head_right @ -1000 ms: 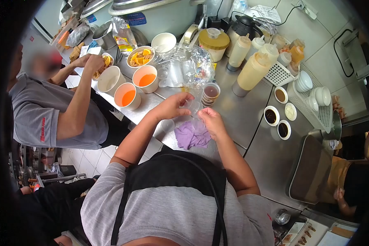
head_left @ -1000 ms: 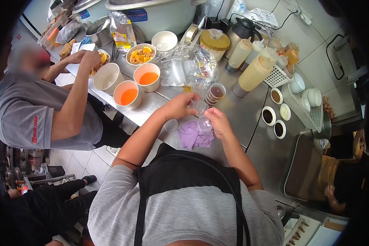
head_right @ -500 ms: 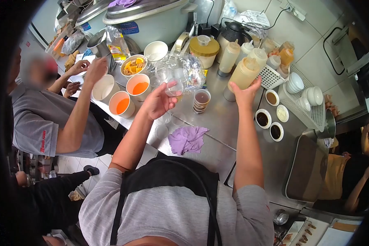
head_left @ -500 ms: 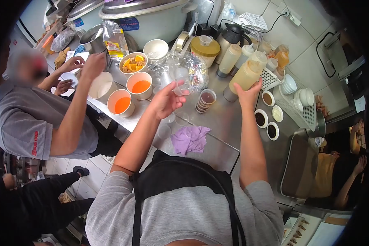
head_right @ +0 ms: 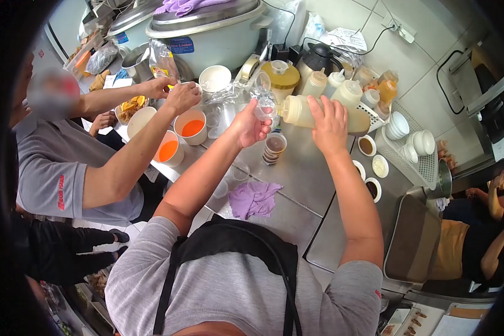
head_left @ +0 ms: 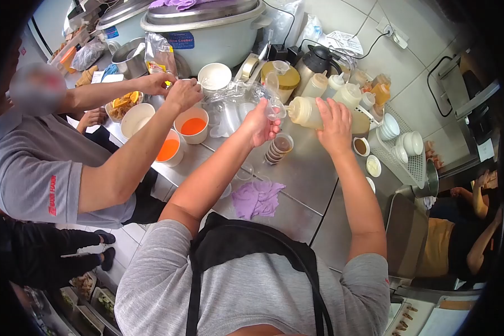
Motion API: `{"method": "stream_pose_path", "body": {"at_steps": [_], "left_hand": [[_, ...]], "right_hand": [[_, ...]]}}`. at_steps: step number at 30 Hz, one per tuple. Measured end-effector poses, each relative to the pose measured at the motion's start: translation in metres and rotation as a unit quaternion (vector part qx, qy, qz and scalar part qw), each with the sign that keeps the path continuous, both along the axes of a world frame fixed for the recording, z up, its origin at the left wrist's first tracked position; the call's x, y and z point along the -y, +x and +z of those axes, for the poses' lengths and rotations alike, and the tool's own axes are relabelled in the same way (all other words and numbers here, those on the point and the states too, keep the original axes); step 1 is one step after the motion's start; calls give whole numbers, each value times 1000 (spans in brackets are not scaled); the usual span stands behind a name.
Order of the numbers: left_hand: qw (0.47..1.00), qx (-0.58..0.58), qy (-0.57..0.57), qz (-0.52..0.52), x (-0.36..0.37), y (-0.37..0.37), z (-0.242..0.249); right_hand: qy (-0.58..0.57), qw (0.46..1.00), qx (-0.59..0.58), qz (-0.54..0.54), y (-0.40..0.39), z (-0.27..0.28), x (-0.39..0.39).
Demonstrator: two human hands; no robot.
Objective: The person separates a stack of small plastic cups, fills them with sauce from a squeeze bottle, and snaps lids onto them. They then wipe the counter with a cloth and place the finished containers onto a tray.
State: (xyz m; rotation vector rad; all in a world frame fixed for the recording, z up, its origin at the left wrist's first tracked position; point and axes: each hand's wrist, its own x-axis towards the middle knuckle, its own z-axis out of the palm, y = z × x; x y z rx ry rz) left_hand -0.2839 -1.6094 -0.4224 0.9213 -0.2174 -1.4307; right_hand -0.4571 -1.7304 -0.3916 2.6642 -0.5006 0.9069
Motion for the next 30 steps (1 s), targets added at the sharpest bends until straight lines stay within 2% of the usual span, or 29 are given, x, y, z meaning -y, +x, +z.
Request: {"method": "stream_pose_path", "body": {"at_steps": [9, 18, 27, 30], "left_hand": [[999, 32, 20, -17, 11, -11, 2], [1000, 13, 9, -15, 12, -6, 2], [999, -23, -9, -34, 14, -3, 4], [997, -57, -25, -53, 16, -2, 2]], "right_hand": [[-79, 996, -30, -8, -7, 17, 5], [-71, 997, -9, 3, -3, 21, 7], [-41, 999, -8, -12, -5, 18, 8], [30, 999, 11, -23, -5, 13, 2]]}}
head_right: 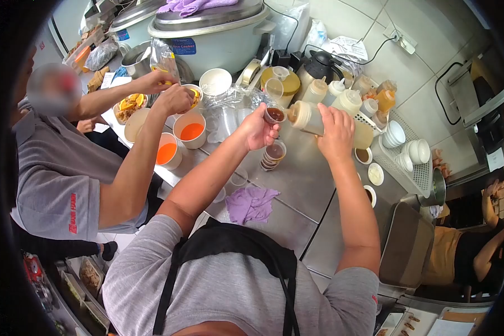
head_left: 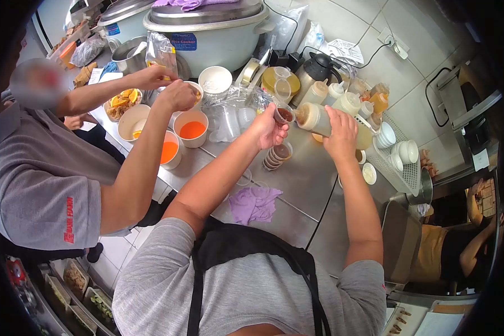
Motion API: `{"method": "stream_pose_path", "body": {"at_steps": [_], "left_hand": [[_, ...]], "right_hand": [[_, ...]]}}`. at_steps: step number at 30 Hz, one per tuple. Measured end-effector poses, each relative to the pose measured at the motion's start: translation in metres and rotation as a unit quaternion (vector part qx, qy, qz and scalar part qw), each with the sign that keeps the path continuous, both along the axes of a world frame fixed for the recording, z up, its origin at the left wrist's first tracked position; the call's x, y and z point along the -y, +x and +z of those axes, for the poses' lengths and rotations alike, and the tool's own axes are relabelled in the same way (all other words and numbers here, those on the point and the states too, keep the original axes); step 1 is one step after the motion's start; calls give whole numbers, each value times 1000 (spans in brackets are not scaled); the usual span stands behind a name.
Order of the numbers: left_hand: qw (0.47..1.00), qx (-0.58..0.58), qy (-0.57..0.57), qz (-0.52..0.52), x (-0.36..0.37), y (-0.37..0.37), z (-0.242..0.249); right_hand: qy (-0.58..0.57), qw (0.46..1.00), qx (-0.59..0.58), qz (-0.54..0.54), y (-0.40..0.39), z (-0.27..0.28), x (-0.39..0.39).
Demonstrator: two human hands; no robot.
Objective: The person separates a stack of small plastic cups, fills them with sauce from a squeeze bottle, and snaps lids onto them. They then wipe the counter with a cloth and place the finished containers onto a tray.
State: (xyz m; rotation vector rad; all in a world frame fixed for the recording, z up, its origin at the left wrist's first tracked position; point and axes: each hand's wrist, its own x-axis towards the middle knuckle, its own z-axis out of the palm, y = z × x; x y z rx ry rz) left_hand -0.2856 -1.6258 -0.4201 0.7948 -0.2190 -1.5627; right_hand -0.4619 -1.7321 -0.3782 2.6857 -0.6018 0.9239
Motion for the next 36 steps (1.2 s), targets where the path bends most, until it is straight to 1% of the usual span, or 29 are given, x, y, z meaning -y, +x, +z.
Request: {"method": "stream_pose_path", "body": {"at_steps": [3, 4, 6, 9, 11, 12, 15, 16, 17, 18, 19, 20, 23, 24, 25, 27, 30, 33, 35, 36], "left_hand": [[999, -42, -13, -23, 0, -2, 1], [998, -55, -20, -31, -2, -4, 1], [996, -72, -21, -46, -5, -9, 2], [994, -87, -13, -68, -11, -17, 4], [991, -106, -17, -83, -16, -24, 7], [991, -109, 6, -79, -18, -28, 9], [988, -100, 13, -119, -25, -38, 12], [989, -76, 10, -124, -27, -44, 13], [988, -76, 11, -136, -29, -49, 12], [986, -76, 12, -151, -30, -54, 11], [983, -75, 13, -165, -31, -58, 10], [983, -63, 16, -173, -31, -62, 9], [985, -8, 39, -166, -36, -70, 11], [985, 2, 43, -165, -36, -72, 10], [985, 13, 46, -163, -36, -74, 9], [985, 26, 49, -162, -37, -77, 7], [985, 30, 46, -164, -35, -81, 6], [985, 31, 48, -162, -33, -82, 3], [986, 36, 45, -159, -33, -85, 1], [979, 54, 93, -175, -35, -84, 4]], "right_hand": [[166, 980, 109, -25, 8, -17, 1], [243, 958, 150, -22, 8, -24, 3], [391, 891, 228, -16, 7, -41, 8], [409, 868, 281, -20, 2, -74, 17], [294, 904, 301, -79, -3, -80, 14], [234, 915, 309, -108, -7, -83, 12], [303, 880, 365, -6, -12, -67, -11], [434, 798, 406, 96, -3, -47, -29], [566, 717, 388, 127, -3, -37, -28], [682, 616, 363, 156, -4, -30, -25], [779, 500, 331, 183, -5, -23, -23], [796, 488, 299, 195, -5, -15, -23], [804, 506, 249, 187, -11, -2, -25], [780, 566, 219, 151, -12, 3, -31], [757, 620, 162, 129, -12, 3, -34], [694, 713, 49, 82, -13, 4, -40], [677, 731, 61, 60, -14, 8, -66], [660, 750, 12, 54, -19, 0, -63], [635, 767, -54, 77, -18, 7, -64], [539, 832, -67, 116, -16, -7, -57]]}}
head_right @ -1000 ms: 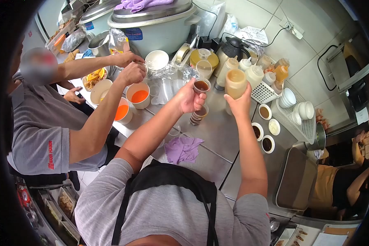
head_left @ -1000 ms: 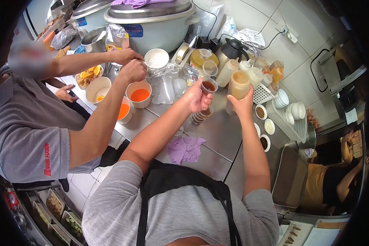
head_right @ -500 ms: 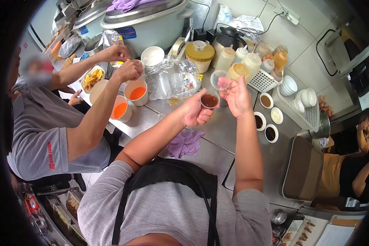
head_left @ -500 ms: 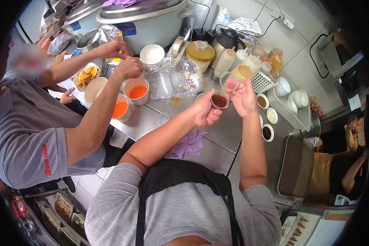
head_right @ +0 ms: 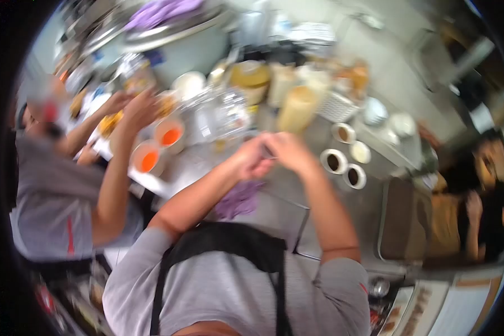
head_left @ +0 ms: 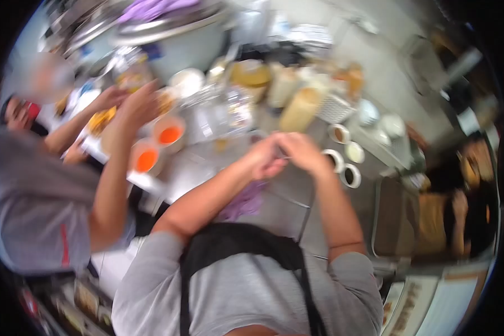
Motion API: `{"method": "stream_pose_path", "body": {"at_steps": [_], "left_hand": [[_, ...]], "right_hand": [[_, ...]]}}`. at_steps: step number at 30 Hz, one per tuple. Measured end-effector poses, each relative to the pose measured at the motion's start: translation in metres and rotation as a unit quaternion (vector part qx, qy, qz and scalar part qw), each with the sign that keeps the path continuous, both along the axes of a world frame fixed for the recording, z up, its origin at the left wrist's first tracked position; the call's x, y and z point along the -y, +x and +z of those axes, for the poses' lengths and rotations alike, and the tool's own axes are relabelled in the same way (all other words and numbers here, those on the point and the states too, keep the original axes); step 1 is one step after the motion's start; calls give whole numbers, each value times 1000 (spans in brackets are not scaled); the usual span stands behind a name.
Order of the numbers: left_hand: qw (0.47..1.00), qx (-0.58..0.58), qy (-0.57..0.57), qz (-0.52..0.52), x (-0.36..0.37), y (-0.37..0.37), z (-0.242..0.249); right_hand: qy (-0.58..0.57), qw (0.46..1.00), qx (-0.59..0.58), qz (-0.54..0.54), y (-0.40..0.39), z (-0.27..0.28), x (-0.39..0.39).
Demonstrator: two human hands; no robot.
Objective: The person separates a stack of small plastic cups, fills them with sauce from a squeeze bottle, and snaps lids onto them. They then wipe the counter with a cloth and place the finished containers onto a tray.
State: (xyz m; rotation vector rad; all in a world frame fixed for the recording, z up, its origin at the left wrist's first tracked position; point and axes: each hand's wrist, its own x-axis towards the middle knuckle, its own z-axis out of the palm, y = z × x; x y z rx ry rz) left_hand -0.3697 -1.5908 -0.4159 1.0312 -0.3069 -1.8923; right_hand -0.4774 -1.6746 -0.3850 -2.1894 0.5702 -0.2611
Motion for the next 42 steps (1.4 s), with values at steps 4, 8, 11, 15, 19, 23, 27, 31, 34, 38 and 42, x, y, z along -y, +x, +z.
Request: {"method": "stream_pose_path", "body": {"at_steps": [4, 8, 11, 15, 19, 23, 27, 31, 34, 38, 42], "left_hand": [[989, 118, -55, 75, 2, -3, 3], [955, 252, -134, 74, 12, -17, 24], [909, 373, -153, 104, 26, -16, 11], [842, 494, -193, 101, 35, -7, 11], [611, 733, -297, -48, 35, 12, 8], [711, 660, -236, 52, 33, 19, 22], [747, 641, -157, 75, 29, 33, 33], [731, 660, -151, 91, 23, 43, 34], [779, 604, -135, 100, 26, 59, 9], [828, 529, -128, 132, -7, 68, -7], [816, 553, -120, 120, -23, 75, -51]], "right_hand": [[-33, 996, -56, -53, -5, 1, -6], [-56, 964, 1, -261, -21, -1, -13], [-55, 960, 1, -276, -12, -3, -11], [-48, 962, 62, -263, 1, -35, 5], [-10, 979, 90, -183, 8, -36, 2], [186, 957, 58, -216, 17, -5, -5], [109, 964, -83, -227, 35, 4, 9], [11, 984, -18, -178, 50, -10, 11], [-20, 985, -70, -160, 60, -9, 10], [-95, 973, -138, -161, 64, -17, 9], [-114, 963, -175, -174, 64, -24, 4]]}}
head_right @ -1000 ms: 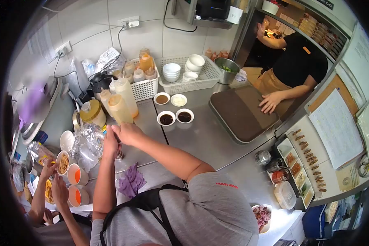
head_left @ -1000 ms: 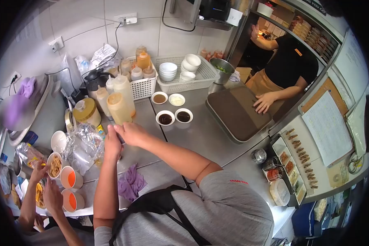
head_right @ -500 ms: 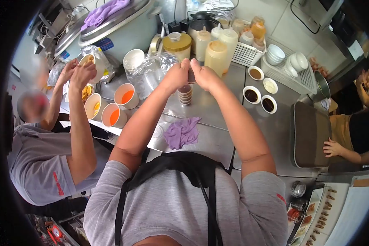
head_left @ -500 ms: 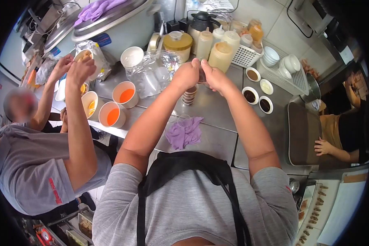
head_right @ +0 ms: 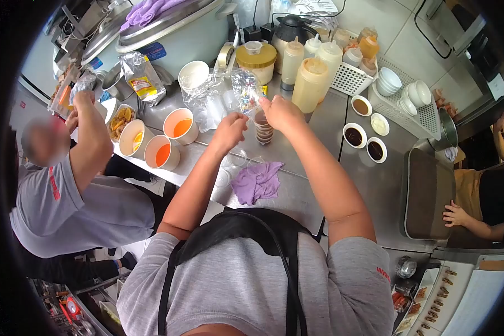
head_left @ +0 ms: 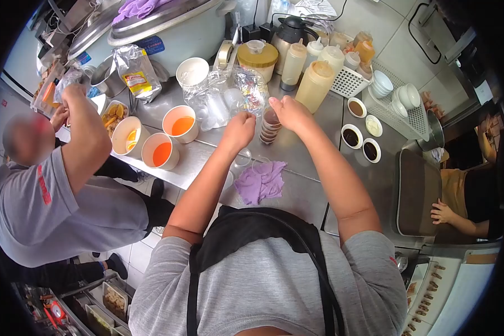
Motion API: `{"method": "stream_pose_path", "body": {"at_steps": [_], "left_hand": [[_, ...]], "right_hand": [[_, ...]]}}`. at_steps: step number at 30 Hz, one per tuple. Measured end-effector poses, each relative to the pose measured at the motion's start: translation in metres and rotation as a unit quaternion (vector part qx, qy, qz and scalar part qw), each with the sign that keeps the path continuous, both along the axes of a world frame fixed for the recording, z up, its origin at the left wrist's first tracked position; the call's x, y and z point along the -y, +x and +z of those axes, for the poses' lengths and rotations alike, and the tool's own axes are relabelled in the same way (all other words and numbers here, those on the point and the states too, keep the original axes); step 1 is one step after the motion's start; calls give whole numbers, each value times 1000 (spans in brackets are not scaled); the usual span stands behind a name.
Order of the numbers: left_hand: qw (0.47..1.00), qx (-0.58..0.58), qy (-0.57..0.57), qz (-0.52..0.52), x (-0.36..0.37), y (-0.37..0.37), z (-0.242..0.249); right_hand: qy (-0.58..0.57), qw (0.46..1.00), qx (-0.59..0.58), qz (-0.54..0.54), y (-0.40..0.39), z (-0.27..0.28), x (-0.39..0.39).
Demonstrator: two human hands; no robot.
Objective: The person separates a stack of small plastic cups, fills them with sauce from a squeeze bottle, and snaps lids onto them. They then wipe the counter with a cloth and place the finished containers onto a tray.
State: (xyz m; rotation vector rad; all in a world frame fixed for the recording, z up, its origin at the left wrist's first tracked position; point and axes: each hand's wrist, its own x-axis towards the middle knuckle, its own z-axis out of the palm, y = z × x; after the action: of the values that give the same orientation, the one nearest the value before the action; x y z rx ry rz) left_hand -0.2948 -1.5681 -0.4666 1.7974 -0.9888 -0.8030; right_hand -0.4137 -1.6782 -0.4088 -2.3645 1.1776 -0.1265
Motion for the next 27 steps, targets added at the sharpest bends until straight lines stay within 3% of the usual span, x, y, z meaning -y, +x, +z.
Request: {"method": "stream_pose_path", "body": {"at_steps": [3, 4, 6, 7, 8, 11, 16, 18, 21, 27], "left_hand": [[995, -86, 29, -49, -3, -9, -8], [995, -19, 63, -68, 2, -9, -12], [985, -10, -28, -171, 7, -11, -20], [972, -5, -74, -223, 10, -14, -19], [975, -38, -102, -192, 15, -18, -25], [983, -21, -49, -176, 29, -18, -39], [972, 35, 8, -231, 35, -42, -33], [959, 42, -14, -281, 42, -62, -32], [923, -50, 24, -381, 64, -94, -29], [880, 54, -49, -469, 119, -205, -16]], "right_hand": [[-2, 999, -39, -2, 2, -5, 0], [-4, 999, -53, -2, 2, -8, 1], [152, 987, -33, -42, 3, -10, 1], [228, 971, -19, -64, 1, -10, 3], [312, 947, 37, -62, -6, -8, 2], [434, 873, 154, -159, -28, -10, -3], [607, 759, 222, -75, -64, -58, -3], [621, 731, 269, -85, -84, -71, -3], [589, 708, 349, -172, -128, -66, -14], [526, 624, 523, -247, -252, -55, -7]]}}
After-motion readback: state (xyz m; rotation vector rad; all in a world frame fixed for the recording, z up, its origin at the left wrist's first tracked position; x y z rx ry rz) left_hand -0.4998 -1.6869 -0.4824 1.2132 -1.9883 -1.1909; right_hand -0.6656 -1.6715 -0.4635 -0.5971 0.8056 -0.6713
